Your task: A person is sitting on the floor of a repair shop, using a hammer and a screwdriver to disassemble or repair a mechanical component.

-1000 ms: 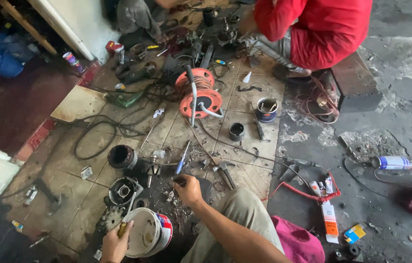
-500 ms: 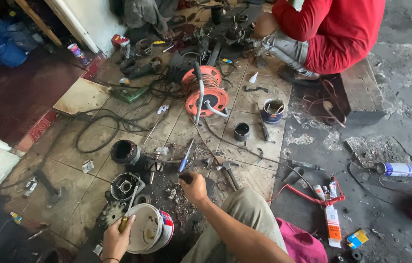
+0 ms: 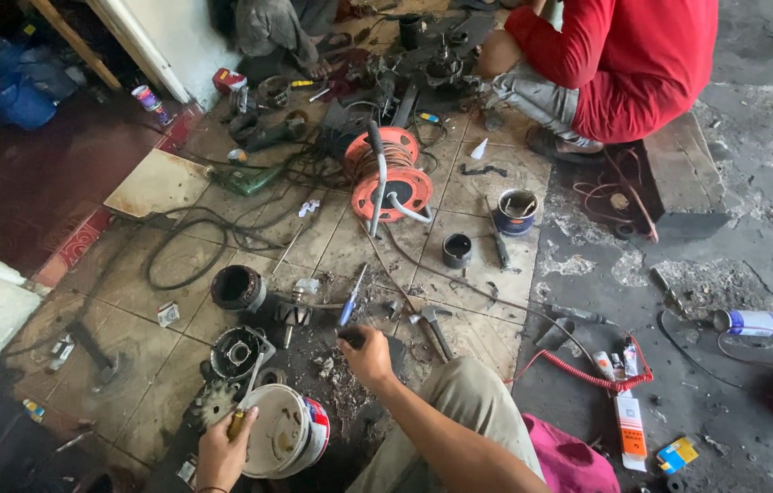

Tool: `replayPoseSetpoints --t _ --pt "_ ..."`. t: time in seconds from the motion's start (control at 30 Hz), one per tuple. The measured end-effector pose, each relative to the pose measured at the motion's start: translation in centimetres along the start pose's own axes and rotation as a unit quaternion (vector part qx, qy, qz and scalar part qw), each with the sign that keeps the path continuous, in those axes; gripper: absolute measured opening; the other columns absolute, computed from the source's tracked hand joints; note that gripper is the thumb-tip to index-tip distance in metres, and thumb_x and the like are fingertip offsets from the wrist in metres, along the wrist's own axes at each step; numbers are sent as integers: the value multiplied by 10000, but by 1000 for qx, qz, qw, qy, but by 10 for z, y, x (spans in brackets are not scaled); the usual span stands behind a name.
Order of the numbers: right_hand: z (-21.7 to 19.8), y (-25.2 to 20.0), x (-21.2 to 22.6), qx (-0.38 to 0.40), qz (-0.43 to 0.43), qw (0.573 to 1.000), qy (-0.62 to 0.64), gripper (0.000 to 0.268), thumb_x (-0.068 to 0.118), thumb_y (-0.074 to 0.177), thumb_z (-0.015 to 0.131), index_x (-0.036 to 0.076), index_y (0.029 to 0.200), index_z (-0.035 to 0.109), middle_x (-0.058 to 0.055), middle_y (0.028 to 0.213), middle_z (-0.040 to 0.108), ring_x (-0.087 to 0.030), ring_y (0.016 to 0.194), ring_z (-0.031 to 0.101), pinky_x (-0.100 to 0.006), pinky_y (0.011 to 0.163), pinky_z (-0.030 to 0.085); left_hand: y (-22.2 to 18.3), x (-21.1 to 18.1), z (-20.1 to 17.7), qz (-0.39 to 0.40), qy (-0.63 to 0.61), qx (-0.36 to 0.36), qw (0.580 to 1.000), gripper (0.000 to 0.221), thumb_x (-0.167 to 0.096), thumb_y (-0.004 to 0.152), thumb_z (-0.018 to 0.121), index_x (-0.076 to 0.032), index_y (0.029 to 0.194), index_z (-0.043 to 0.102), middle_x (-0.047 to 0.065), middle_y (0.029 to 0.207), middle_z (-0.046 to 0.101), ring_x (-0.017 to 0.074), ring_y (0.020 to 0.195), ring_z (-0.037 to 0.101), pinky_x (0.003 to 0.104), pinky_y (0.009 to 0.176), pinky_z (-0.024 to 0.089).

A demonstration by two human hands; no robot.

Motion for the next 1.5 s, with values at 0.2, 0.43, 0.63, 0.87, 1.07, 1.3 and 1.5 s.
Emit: replayPoseSetpoints --t 0.2,0.43,0.63,0.87,1.07,1.3,1.5 --pt "1 1 -3 -5 -8 1000 15 221 59 878 726 27 1094 759 -70 961 802 -137 731 719 -259 705 611 -4 -5 -3 2 4 -2 1000 504 -479 912 647 12 905 757 166 687 737 282 593 633 375 629 498" --pt "1 -2 4 24 20 1000 -1 218 69 913 706 66 1128 742 -67 994 792 -148 765 717 -262 733 624 -7 -9 -5 25 -13 -18 999 489 -453 909 662 25 843 740 153 627 679 255 550 551 362 593 454" --pt "2 -2 -1 8 5 1000 14 244 76 880 716 41 1118 760 -58 916 794 -127 671 678 -260 615 570 -3 -3 -4 48 -18 -26 998 552 -465 913 669 34 679 633 113 532 575 204 494 459 354 538 392" --pt "3 -1 -2 14 -17 1000 6 208 82 884 723 42 1084 761 -48 893 788 -123 672 688 -247 635 586 -9 -10 -8 59 -52 -31 996 445 -449 890 675 -10 908 750 140 698 735 253 593 620 354 626 491" --pt "5 -1 0 23 5 1000 -7 222 82 896 734 47 1114 756 -62 885 795 -120 586 649 -244 542 545 -9 -11 -9 40 -34 -9 999 511 -512 896 644 -15 899 763 114 683 733 213 567 604 325 595 467" --pt "7 2 -3 12 -41 999 -31 214 68 874 730 58 1086 761 -60 930 804 -128 671 699 -242 642 599 -7 -10 -8 45 -66 -5 997 488 -475 895 669 3 836 747 111 639 687 206 548 546 327 576 443" --pt "7 3 -6 13 -29 999 -23 190 76 879 740 38 1064 762 -77 923 804 -135 657 698 -244 631 609 -9 -11 -8 39 -64 -4 997 476 -470 891 671 -2 919 757 133 754 746 241 625 631 344 644 499"
Point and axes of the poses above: each hand's wrist, its own y-axis towards the middle knuckle, its own z-axis out of the palm, x = y × z, the point moved 3 cm from there along y, towards the middle knuckle
